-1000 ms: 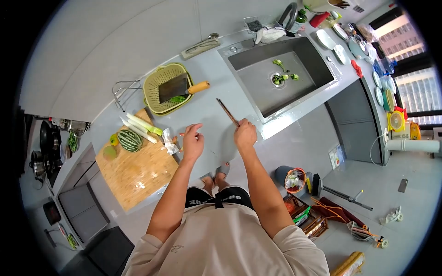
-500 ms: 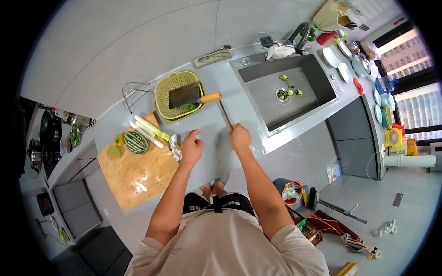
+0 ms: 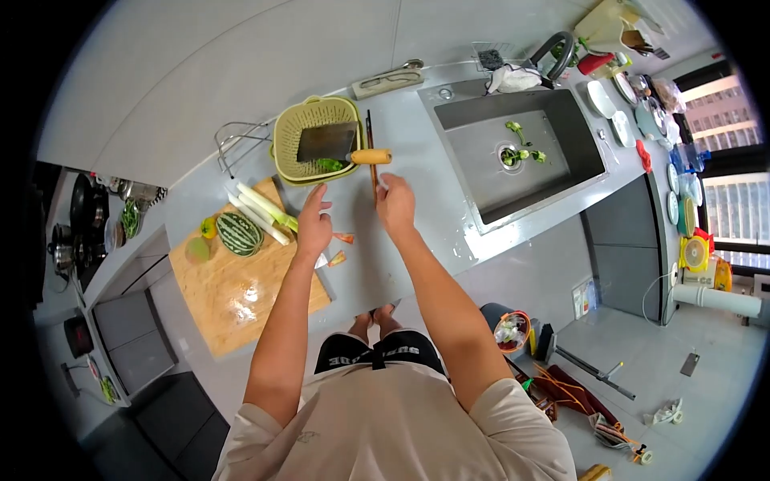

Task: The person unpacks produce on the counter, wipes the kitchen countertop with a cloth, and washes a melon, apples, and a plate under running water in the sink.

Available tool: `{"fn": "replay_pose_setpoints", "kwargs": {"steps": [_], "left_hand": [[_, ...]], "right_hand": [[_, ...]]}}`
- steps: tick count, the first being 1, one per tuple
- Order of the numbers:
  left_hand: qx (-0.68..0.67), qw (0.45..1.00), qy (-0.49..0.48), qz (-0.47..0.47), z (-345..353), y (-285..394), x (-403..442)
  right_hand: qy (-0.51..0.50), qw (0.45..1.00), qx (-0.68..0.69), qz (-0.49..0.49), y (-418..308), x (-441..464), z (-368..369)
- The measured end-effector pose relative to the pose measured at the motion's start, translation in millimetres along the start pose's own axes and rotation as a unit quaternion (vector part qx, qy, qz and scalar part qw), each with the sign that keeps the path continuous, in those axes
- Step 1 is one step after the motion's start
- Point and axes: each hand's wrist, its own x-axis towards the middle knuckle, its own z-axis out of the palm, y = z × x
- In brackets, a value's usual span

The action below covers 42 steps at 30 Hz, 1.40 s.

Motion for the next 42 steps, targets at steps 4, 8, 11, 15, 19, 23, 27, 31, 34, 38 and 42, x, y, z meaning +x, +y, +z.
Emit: {"fn": "replay_pose_setpoints", "kwargs": {"steps": [4,8,11,15,19,23,27,31,34,38,42], "left_hand": [[0.026,0.998,0.048,-0.013,-36.2,-16.3,-32.5],[0.171,0.985,0.022,-0.001,-59.7,-27.7,-72.4],[0.317,0.943,-0.004,0.096,-60.1,-35.3,-86.8],[0.322,0.941,-0.096,0.036,-62.0,-24.6,-71.9],[0.401,0.899,-0.177,0.007,-58.8,-21.5,-56.9],[0.438,0.880,-0.181,-0.027,-41.4,-14.4,-54.4],[0.460,0.875,-0.151,0.005,-33.0,-13.5,-61.3],[0.501,0.846,-0.057,0.176,-15.5,-16.5,-67.7],[0.456,0.877,-0.102,0.111,-0.1,-8.7,-70.0],[0.347,0.932,-0.091,0.046,19.5,-7.7,-68.6],[0.228,0.970,-0.082,0.017,43.8,-3.4,-66.7]], "right_hand": [[-0.152,0.986,0.039,-0.053,-22.9,-74.5,8.5],[-0.178,0.975,0.040,-0.130,-45.3,-123.0,33.3],[-0.194,0.972,-0.014,-0.134,-61.3,-129.6,15.3],[-0.197,0.970,-0.077,-0.118,-48.9,-133.0,14.9],[-0.212,0.974,-0.064,-0.059,-35.7,-138.3,20.0],[-0.205,0.976,-0.047,-0.057,-29.8,-142.0,16.6],[-0.219,0.974,-0.049,-0.034,-28.5,-140.7,4.2],[-0.217,0.973,-0.058,-0.045,-22.3,-142.7,-5.5],[-0.229,0.971,-0.056,-0.048,-14.2,-137.4,-7.4],[-0.235,0.971,-0.024,-0.031,2.3,-129.4,-12.6],[-0.224,0.973,0.019,-0.048,16.8,-105.5,-35.3]]}}
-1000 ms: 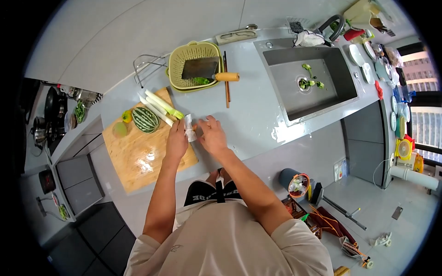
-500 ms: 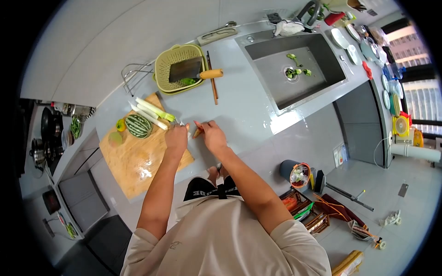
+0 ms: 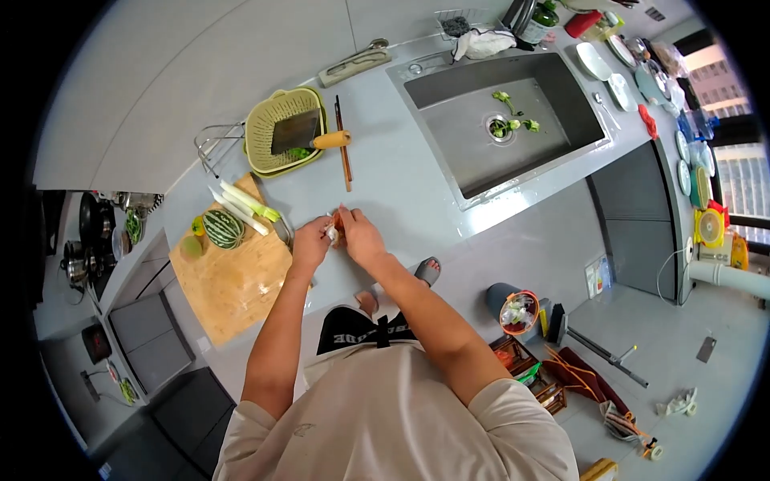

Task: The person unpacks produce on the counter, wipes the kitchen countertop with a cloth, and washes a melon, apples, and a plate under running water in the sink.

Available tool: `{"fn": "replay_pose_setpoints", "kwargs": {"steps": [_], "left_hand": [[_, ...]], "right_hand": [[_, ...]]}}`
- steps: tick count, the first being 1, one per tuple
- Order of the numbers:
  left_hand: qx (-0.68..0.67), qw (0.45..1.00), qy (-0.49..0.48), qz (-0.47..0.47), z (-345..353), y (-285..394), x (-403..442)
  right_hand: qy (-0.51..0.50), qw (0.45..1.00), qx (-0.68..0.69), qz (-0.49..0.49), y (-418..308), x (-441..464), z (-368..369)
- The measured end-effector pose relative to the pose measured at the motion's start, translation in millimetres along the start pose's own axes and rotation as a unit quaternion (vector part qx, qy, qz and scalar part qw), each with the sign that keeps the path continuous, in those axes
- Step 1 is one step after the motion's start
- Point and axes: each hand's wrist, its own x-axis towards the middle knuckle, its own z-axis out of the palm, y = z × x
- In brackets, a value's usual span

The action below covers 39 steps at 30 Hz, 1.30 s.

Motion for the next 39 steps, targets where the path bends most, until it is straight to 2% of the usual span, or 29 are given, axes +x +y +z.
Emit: {"fn": "replay_pose_setpoints", "kwargs": {"steps": [3,6,10,13,15,20,22,24,27,31,33,36,39], "left_hand": [[-0.029,0.999,-0.027,-0.025,7.6,6.7,4.4],[-0.096,0.990,-0.073,-0.069,12.8,9.2,3.3],[-0.165,0.977,-0.083,-0.104,23.7,5.3,1.5],[-0.251,0.953,-0.100,-0.141,30.1,2.9,-0.9],[-0.301,0.935,-0.111,-0.153,28.0,1.5,2.6],[-0.424,0.870,-0.191,-0.165,14.2,4.5,12.7],[-0.424,0.865,-0.218,-0.158,13.4,-4.4,18.7],[-0.423,0.859,-0.247,-0.149,13.6,-3.3,23.3],[-0.437,0.849,-0.261,-0.142,13.6,14.9,25.4],[-0.401,0.855,-0.310,-0.110,24.5,73.4,25.6],[-0.374,0.858,-0.344,-0.075,46.6,117.9,19.5],[-0.351,0.839,-0.414,-0.048,95.5,197.8,-5.4],[-0.289,0.813,-0.505,0.005,171.8,265.0,-45.0]], "right_hand": [[-0.063,0.996,-0.026,-0.051,11.0,8.3,-21.6],[-0.084,0.996,-0.021,-0.021,18.7,9.9,-34.4],[-0.049,0.998,-0.014,-0.033,18.9,0.0,-33.5],[-0.018,0.998,0.054,-0.018,21.9,-5.3,-26.7],[-0.045,0.974,0.214,0.066,25.7,-1.7,-24.2],[-0.052,0.958,0.260,0.107,22.9,1.2,-26.1],[-0.058,0.951,0.271,0.136,23.3,-1.4,-22.3],[-0.035,0.930,0.334,0.148,23.1,-3.2,-22.9],[0.012,0.925,0.351,0.145,26.0,-15.3,-35.2],[0.118,0.902,0.387,0.151,47.6,-47.0,-64.5],[0.198,0.918,0.327,0.106,66.0,-77.2,-89.1],[0.270,0.881,0.350,0.171,78.5,-150.6,-152.9],[0.356,0.835,0.368,0.200,129.3,-238.5,-187.0]]}}
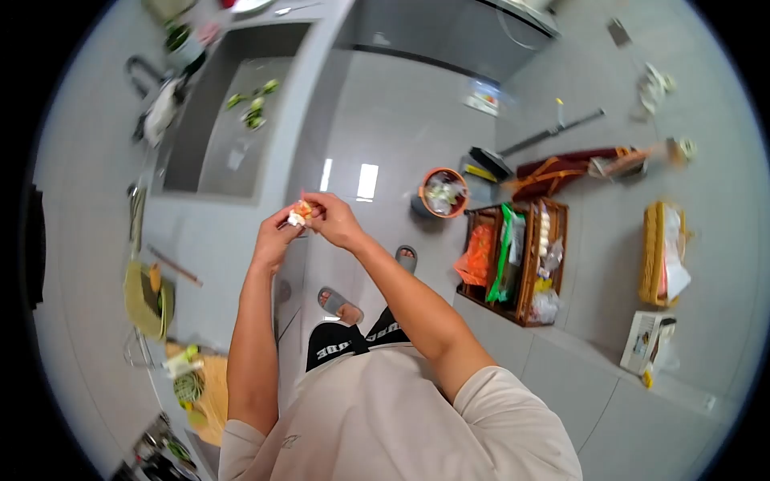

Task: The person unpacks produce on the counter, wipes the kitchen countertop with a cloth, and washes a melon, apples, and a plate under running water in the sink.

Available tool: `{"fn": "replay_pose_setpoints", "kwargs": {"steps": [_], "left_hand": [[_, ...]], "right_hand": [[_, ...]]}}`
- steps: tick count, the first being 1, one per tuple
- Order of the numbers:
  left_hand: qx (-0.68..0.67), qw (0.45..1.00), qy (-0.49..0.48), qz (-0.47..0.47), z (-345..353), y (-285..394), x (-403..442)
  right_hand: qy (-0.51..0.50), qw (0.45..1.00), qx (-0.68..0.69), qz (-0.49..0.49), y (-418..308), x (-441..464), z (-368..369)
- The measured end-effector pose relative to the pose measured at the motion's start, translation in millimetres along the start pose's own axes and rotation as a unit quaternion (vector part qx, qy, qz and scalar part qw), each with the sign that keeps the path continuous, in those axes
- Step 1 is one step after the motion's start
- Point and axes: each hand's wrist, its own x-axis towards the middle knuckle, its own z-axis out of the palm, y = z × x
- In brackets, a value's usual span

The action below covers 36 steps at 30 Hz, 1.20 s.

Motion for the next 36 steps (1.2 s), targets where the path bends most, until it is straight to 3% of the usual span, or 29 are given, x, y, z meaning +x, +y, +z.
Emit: {"fn": "replay_pose_setpoints", "kwargs": {"steps": [7,9,11,13,15,17,19,23,25,32,36], "left_hand": [[0.080,0.977,-0.195,-0.026,260.1,-47.4,138.6],[0.069,0.972,-0.222,-0.038,318.8,-76.4,178.1],[0.071,0.968,-0.228,-0.074,360.9,-108.5,216.5],[0.044,0.972,-0.205,-0.110,386.2,-139.7,245.2],[0.112,0.967,-0.192,-0.127,399.2,-160.2,265.9],[0.129,0.968,-0.168,-0.137,406.4,-182.2,277.5],[0.126,0.965,-0.191,-0.126,402.1,-180.6,279.1],[0.101,0.982,-0.103,-0.118,383.1,-75.6,236.7],[0.079,0.993,-0.054,-0.075,339.7,-51.0,228.1],[0.002,0.988,0.149,0.032,161.6,35.8,153.1],[-0.030,0.975,0.203,0.082,70.3,49.2,132.0]], "right_hand": [[0.210,0.976,0.032,0.042,64.3,-59.6,-262.2],[0.219,0.974,0.025,0.051,90.5,-65.4,-328.5],[0.261,0.964,-0.050,0.029,116.2,-66.3,-380.2],[0.253,0.961,-0.075,0.088,138.0,-70.7,-421.7],[0.283,0.937,-0.151,0.138,180.4,-68.2,-450.5],[0.276,0.939,-0.160,0.130,195.5,-74.7,-466.2],[0.264,0.941,-0.143,0.155,200.9,-77.4,-468.6],[0.201,0.968,-0.047,0.143,155.8,-46.9,-438.8],[0.155,0.978,0.007,0.136,133.2,-12.8,-412.2],[-0.042,0.998,-0.007,0.039,20.7,114.1,-258.8],[-0.125,0.989,-0.079,-0.019,-20.2,158.8,-166.6]]}}
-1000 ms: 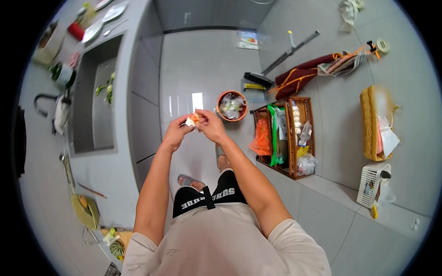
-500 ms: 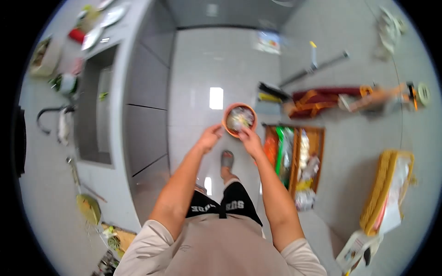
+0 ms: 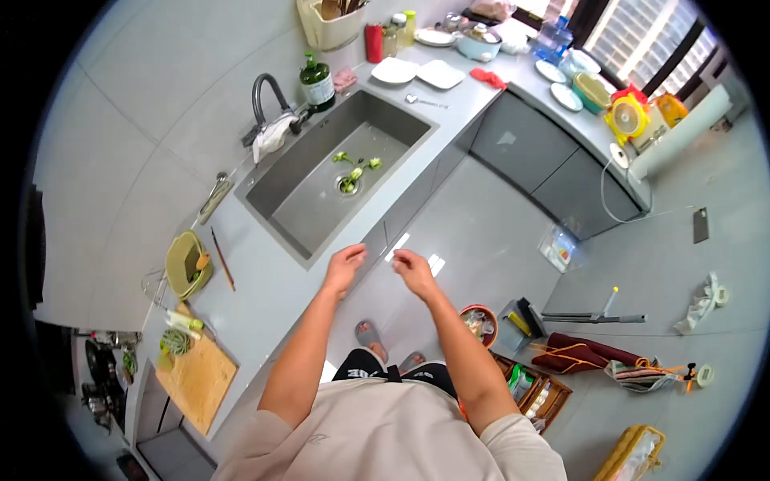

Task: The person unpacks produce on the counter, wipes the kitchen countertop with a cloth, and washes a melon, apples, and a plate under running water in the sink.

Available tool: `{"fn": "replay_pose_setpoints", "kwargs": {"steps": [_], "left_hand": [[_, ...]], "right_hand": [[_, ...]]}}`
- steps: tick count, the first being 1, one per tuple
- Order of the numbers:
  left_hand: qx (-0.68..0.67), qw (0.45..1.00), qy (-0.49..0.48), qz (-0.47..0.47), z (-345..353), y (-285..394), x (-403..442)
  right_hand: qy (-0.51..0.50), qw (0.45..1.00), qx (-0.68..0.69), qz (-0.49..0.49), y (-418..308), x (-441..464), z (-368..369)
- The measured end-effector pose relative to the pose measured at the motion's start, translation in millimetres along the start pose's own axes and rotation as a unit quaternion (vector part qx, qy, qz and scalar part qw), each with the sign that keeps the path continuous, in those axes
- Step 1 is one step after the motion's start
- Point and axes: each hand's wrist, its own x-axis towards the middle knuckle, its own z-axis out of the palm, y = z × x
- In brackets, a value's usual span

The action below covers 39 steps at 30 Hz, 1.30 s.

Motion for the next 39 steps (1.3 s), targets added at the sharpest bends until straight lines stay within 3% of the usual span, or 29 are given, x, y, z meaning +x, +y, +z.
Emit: {"fn": "replay_pose_setpoints", "kwargs": {"steps": [4,9,15,23,25,29,31,33,36,38,39], "left_hand": [[-0.016,0.999,0.019,0.027,-31.5,36.8,30.7],[0.013,0.997,-0.009,0.072,-16.0,98.2,78.6],[0.001,0.994,-0.056,0.090,48.1,147.5,177.4],[-0.003,0.992,-0.092,0.089,199.2,202.8,379.4],[-0.019,0.993,-0.085,0.081,241.4,214.4,438.4],[-0.018,0.997,-0.068,0.042,308.7,238.2,537.8],[-0.020,0.998,-0.060,0.023,328.9,252.5,576.0],[-0.024,0.998,-0.051,0.031,340.6,261.3,605.0],[-0.009,0.999,-0.029,0.021,348.8,264.2,638.4],[-0.012,1.000,-0.023,0.016,349.1,258.8,648.3],[-0.015,1.000,-0.024,0.012,348.2,259.7,650.5]], "right_hand": [[-0.023,0.999,-0.033,-0.007,-35.2,40.8,39.9],[0.028,0.999,-0.009,0.019,-68.6,72.5,9.0],[0.123,0.992,-0.004,0.012,-78.0,145.6,-99.7],[0.157,0.987,-0.015,-0.008,-94.6,346.4,-283.7],[0.188,0.973,-0.133,-0.022,-97.4,404.2,-325.3],[0.183,0.972,-0.146,-0.029,-112.0,512.4,-402.6],[0.200,0.946,-0.227,-0.117,-112.6,570.0,-436.2],[0.174,0.941,-0.251,-0.144,-114.2,619.1,-463.8],[0.209,0.905,-0.346,-0.135,-123.0,677.7,-489.3],[0.244,0.844,-0.455,-0.144,-127.0,705.0,-505.6],[0.239,0.846,-0.453,-0.147,-128.2,715.5,-511.0]]}}
